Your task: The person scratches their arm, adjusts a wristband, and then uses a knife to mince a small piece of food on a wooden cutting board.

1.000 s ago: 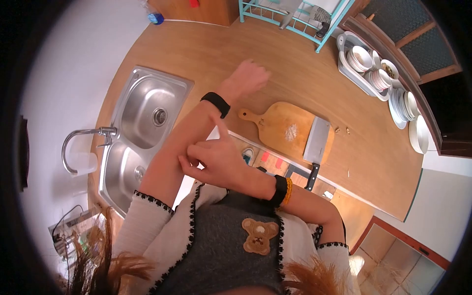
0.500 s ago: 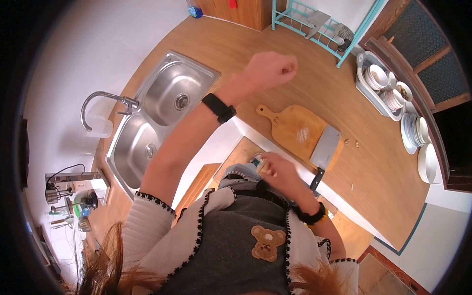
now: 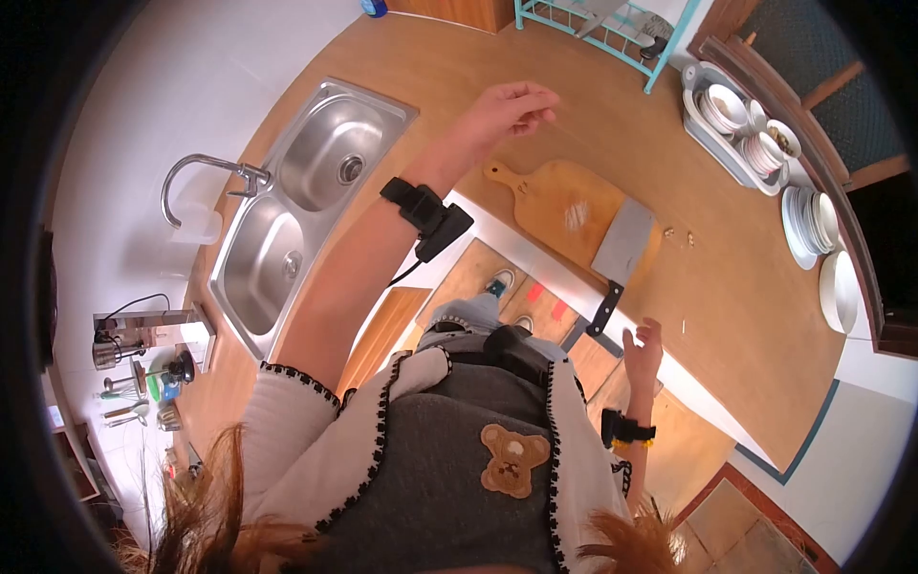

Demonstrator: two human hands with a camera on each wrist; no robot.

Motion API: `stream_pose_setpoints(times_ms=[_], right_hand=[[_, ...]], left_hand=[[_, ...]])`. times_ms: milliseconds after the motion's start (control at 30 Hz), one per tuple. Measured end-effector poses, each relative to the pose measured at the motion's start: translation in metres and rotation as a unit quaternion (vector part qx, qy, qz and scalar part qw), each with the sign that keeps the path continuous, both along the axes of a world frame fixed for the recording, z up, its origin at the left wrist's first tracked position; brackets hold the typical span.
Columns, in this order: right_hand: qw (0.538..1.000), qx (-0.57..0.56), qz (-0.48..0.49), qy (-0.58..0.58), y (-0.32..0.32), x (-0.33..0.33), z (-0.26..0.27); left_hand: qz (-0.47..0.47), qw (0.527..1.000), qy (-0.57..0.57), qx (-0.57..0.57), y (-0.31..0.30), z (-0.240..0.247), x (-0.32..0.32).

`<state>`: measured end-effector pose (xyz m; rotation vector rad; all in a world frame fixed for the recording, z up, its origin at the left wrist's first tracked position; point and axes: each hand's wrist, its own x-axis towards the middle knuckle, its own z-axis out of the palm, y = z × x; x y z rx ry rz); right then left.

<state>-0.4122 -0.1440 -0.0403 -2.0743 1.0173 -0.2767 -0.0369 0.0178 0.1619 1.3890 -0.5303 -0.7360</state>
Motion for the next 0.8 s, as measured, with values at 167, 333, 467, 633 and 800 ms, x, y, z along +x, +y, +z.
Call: stream_pose_setpoints(times_ms=[167,333,467,633,800], right_hand=[[0.993,0.054,-0.019,0.099,0.013,0.023,-0.023],[0.993,0.087,-0.023,0.081,0.019,0.036,-0.023],[0.984,0.171,-0.031,0.040,0.032,0.048,-0.023],[0.959,0.265,-0.095,0.002,0.029,0.059,-0.048],[0.925,0.341,-0.143,-0.083,0.039,0.073,-0.027]], left_hand=[[0.069,0.988,0.140,-0.022,0.006,-0.031,-0.015],[0.044,0.989,0.141,0.014,0.016,-0.056,-0.028],[0.022,0.986,0.162,0.034,0.012,-0.083,-0.030],[0.031,0.977,0.201,0.070,-0.003,-0.101,-0.032],[0.074,0.940,0.326,0.075,-0.019,-0.124,-0.020]])
